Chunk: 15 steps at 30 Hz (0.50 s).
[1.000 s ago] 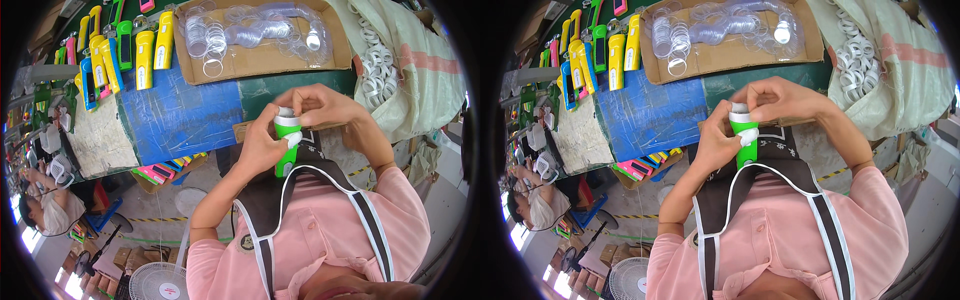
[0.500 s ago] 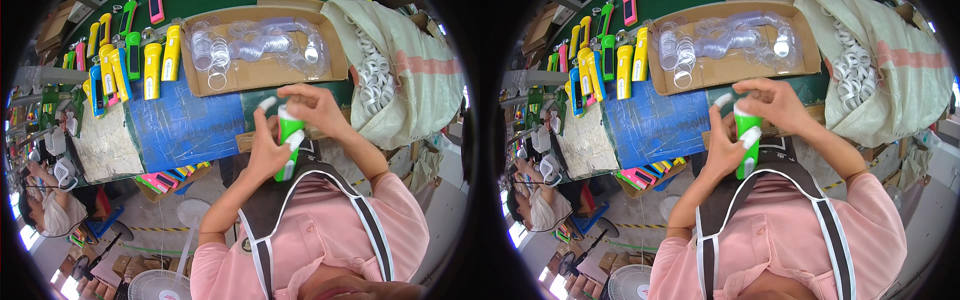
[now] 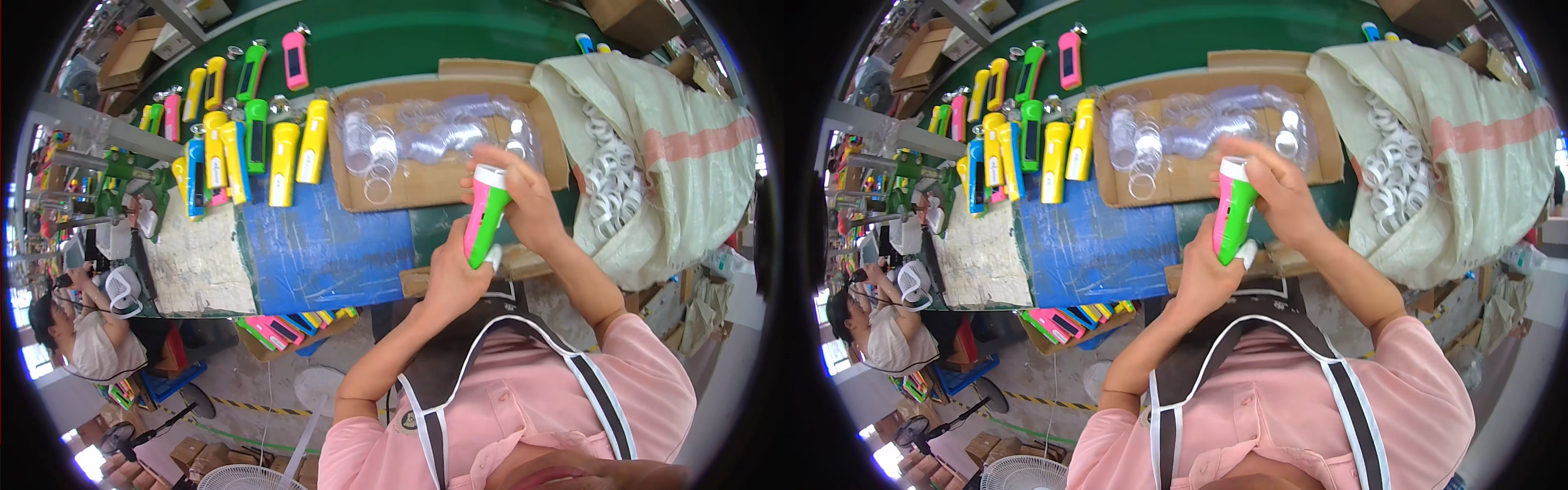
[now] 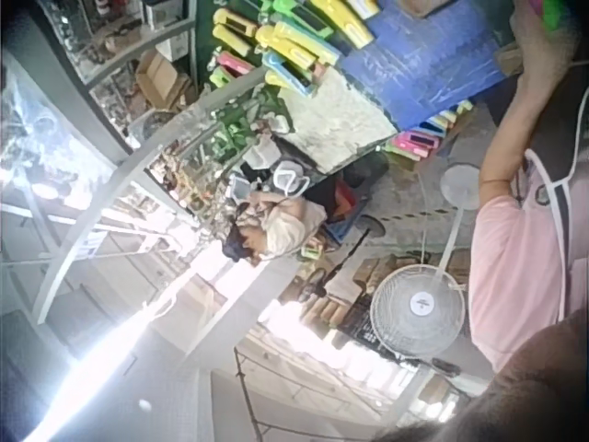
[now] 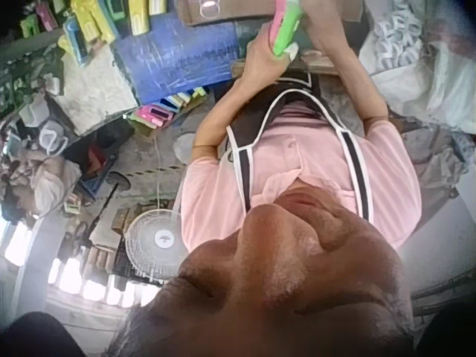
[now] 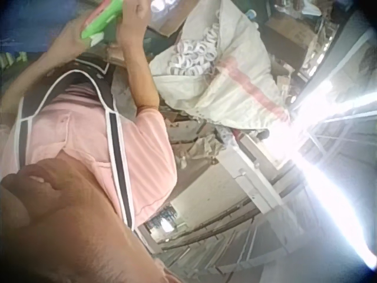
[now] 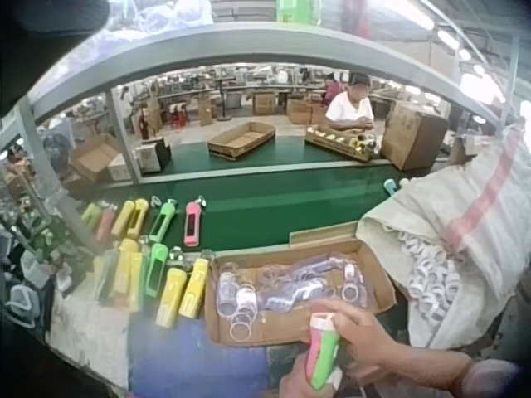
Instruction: The person retrieves and unpacks transparent lenses into a cardboard box, then assembles flashlights by placing a lens and a plastic ring cap onto each flashlight head by hand.
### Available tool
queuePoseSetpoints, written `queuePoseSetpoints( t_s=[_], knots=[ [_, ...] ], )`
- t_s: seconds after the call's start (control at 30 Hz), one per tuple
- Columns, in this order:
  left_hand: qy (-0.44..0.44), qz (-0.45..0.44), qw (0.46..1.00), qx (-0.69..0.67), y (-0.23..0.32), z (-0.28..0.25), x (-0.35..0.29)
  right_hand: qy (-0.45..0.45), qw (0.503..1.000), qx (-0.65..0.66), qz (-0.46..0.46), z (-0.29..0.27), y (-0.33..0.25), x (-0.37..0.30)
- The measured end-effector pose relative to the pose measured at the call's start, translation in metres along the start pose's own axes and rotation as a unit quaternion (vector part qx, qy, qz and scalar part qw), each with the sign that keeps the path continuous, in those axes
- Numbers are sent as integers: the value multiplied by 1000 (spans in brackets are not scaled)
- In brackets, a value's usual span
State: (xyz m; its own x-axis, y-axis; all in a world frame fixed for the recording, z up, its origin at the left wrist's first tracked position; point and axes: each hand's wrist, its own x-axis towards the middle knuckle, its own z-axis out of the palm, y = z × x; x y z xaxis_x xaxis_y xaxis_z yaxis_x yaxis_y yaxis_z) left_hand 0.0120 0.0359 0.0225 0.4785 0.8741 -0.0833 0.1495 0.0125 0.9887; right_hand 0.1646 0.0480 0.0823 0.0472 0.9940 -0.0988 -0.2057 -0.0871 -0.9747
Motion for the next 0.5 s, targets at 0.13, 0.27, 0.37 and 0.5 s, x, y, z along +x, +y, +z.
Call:
queuePoseSetpoints(
  t_s=[0.13,0.27,0.37,0.5],
  knots=[
    [-45,42,998,16,41,-43,64,0,981,-104,-163,-50,-23,61],
    [99,97,974,181,37,-131,183,101,902,-320,-272,-125,-84,186],
    [230,80,902,356,-5,-216,275,127,812,-509,-255,-205,-75,288],
    [219,6,865,451,-45,-252,354,83,777,-622,-43,-341,-52,353]
  ],
)
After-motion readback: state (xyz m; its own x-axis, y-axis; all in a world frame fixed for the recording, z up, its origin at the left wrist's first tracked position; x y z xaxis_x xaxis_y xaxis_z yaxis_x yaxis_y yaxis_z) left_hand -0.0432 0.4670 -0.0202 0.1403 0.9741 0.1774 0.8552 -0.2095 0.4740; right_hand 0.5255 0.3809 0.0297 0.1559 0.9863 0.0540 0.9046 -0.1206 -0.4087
